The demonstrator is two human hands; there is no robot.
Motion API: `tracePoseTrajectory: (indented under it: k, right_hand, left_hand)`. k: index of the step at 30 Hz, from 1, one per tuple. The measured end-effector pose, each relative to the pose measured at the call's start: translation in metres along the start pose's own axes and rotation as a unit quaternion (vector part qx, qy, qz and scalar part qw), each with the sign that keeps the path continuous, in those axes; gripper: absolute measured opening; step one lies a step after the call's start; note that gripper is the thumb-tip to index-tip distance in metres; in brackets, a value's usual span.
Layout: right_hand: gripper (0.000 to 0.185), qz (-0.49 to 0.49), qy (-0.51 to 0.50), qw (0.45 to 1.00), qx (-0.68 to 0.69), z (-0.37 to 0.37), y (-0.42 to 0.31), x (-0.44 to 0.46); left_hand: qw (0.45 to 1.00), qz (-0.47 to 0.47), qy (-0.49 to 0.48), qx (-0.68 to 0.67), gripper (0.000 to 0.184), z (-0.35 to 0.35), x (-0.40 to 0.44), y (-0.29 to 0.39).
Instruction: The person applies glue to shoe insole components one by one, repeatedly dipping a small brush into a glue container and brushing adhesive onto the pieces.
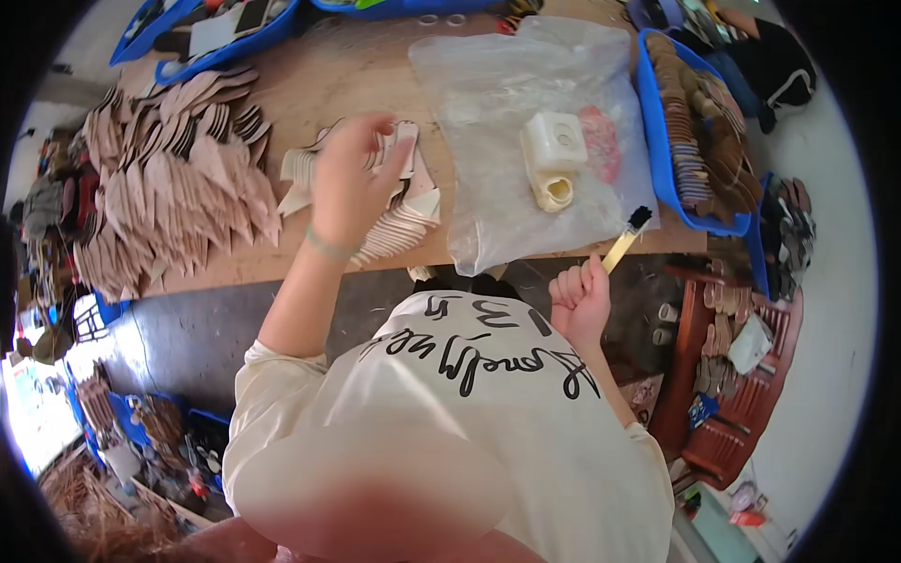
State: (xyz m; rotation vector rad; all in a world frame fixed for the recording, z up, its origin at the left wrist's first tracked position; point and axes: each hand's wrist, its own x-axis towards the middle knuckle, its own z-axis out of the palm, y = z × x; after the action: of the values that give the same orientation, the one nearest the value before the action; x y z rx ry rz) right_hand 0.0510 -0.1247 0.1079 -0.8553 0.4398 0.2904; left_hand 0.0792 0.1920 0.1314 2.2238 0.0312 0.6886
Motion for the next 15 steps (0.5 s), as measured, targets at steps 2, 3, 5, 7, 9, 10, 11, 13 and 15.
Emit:
tracePoseTrajectory:
  k: [2, 3, 5, 7, 9, 10, 11, 13, 15]
  right_hand:
    - [0.041, -0.005, 0.016, 1.0, -0.001, -0.003, -0.001, -0.002]
    - [0.041, -0.002, 0.031, 1.0, 0.0, -0.005, -0.003, -0.005]
    - [0.041, 0.004, 0.057, 0.998, 0.002, -0.008, -0.005, -0.01]
    - [0.041, 0.013, 0.068, 0.998, 0.009, -0.018, -0.009, -0.011]
    - [0.041, 0.024, 0.076, 0.997, 0.015, -0.03, -0.013, -0.011]
    - [0.04, 0.031, 0.076, 0.996, 0.015, -0.036, -0.016, -0.009]
    - [0.04, 0.041, 0.069, 0.997, 0.013, -0.041, -0.018, -0.007]
    - [0.04, 0.064, 0.049, 0.997, 0.01, -0.045, -0.023, 0.004]
    - [0.04, 0.086, 0.027, 0.996, -0.016, -0.051, -0.032, 0.011]
  left_hand:
    - [0.943, -0.061, -0.246, 0.217, 0.03, 0.061, -0.011, -0.063]
    - [0.883, -0.114, -0.358, 0.28, 0.032, 0.086, -0.018, -0.085]
    - [0.833, -0.116, -0.394, 0.371, 0.03, 0.132, -0.034, -0.127]
    - [0.753, -0.145, -0.45, 0.458, 0.025, 0.152, -0.034, -0.143]
    - [0.68, -0.201, -0.515, 0.481, 0.025, 0.155, -0.021, -0.133]
    - [0.652, -0.24, -0.551, 0.463, 0.026, 0.156, -0.011, -0.131]
    - [0.619, -0.281, -0.584, 0.443, 0.028, 0.154, -0.004, -0.126]
    - [0.692, -0.247, -0.516, 0.441, 0.027, 0.147, -0.007, -0.13]
    - [0.768, -0.224, -0.442, 0.405, 0.028, 0.129, -0.009, -0.126]
